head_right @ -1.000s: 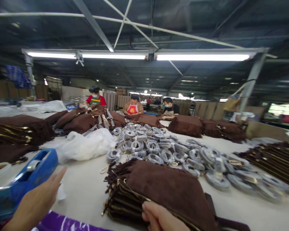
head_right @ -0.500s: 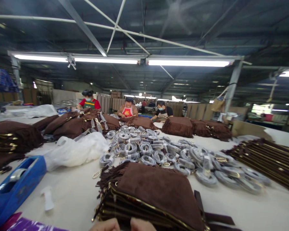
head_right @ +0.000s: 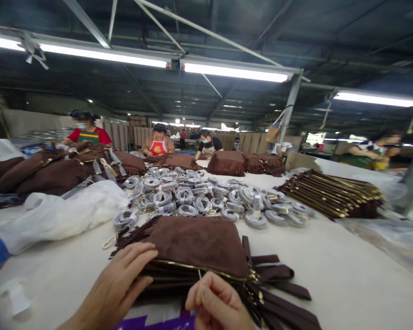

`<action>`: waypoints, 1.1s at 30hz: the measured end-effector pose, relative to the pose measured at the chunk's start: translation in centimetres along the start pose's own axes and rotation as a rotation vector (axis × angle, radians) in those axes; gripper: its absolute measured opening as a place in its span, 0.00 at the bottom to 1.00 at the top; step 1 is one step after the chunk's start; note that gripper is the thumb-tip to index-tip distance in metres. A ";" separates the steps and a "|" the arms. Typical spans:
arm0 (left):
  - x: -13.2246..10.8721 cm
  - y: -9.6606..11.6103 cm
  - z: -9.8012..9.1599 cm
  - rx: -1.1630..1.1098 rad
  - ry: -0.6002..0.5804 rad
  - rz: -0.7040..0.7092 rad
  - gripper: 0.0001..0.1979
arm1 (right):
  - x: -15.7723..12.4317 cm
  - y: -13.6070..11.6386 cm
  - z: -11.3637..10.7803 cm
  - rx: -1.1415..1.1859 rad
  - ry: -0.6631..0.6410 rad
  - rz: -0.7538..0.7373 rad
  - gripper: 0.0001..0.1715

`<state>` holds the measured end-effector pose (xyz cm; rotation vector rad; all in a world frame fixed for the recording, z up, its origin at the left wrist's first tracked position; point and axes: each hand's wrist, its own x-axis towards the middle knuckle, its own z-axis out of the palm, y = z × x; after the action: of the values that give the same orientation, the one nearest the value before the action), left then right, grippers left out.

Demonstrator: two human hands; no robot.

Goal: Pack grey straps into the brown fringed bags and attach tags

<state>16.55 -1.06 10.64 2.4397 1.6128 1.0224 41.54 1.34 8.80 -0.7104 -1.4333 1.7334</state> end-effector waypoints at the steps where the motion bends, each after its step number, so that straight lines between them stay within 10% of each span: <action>1: 1.2 -0.5 -0.4 0.087 0.004 0.059 0.17 | -0.2 -0.4 -0.7 -0.056 0.006 -0.001 0.26; 8: 6.2 -1.6 0.0 0.170 -0.273 0.002 0.14 | -1.1 -1.1 -2.3 -0.935 0.084 -0.388 0.16; 15: 9.5 -0.8 -2.4 0.051 -0.113 -0.059 0.14 | 1.3 -1.1 -0.7 -1.349 -0.027 -0.550 0.09; 26: 9.0 -2.3 -1.5 -0.093 -0.039 -0.193 0.16 | 3.4 -4.8 -1.1 -1.052 0.016 -0.377 0.13; 33: 7.5 4.0 -0.5 0.103 -0.160 0.173 0.17 | 4.7 -8.2 -2.8 -0.904 -0.070 -0.288 0.13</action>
<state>21.28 3.24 16.29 2.6905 1.4615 0.7548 42.88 7.47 16.47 -0.8331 -2.2543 0.8418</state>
